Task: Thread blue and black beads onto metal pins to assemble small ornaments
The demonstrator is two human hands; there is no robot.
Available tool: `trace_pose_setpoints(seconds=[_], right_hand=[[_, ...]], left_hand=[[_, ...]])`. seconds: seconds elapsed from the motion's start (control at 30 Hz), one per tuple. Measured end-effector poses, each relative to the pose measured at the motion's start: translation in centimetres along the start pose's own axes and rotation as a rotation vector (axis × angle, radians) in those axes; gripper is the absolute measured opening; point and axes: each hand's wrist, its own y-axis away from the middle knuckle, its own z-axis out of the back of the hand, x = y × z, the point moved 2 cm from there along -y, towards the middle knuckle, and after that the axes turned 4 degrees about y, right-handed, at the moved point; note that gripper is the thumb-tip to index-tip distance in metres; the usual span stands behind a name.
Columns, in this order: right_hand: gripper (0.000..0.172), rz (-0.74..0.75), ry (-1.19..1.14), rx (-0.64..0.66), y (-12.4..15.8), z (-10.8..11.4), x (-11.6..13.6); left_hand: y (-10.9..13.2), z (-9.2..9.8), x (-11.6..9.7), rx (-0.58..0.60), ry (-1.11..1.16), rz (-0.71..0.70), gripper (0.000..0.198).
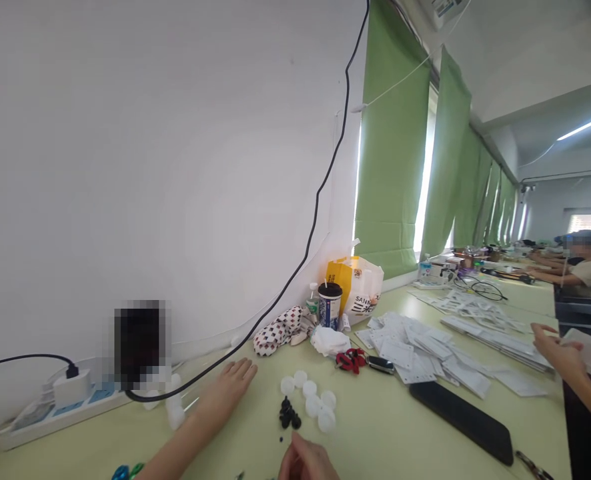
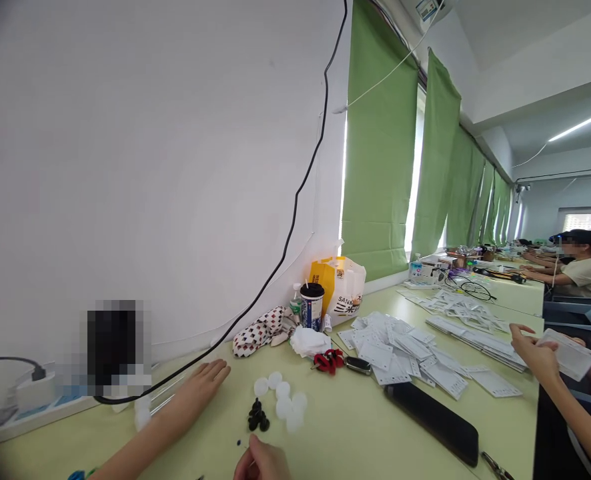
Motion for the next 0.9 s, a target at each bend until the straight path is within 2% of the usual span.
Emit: trace_pose_setpoints(seconds=[0.13,0.33,0.47,0.57,0.67,0.77,0.9], right_hand=[[0.055,-0.05,-0.181,0.025,1.8,-1.1,1.3],[0.05,0.304,-0.141,-0.12,4.9,-1.4,7.4],[0.045,0.463,-0.238,-0.088,7.2,-4.2,12.1],[0.041,0.486,-0.331,0.036,9.1,-7.3,13.9],[0.041,0.415,-0.339,0.149,10.8,-10.1,12.9],[0.042,0.329,-0.263,0.199,11.4,-11.7,10.0],[0.04,0.256,-0.147,0.189,10.7,-12.3,6.0]], left_hand=[[2.2,2.4,-3.8,-0.068,0.147,-0.066,0.044],[6.0,7.6,-8.6,-0.289,0.354,0.041,0.033],[9.2,11.5,-10.8,-0.462,0.399,0.155,0.03],[12.6,13.1,-12.0,-0.516,0.35,0.256,0.031],[16.3,13.4,-12.8,-0.458,0.276,0.313,0.035],[19.4,12.8,-13.0,-0.392,0.196,0.351,0.036],[21.1,12.0,-12.7,-0.34,0.106,0.394,0.035]])
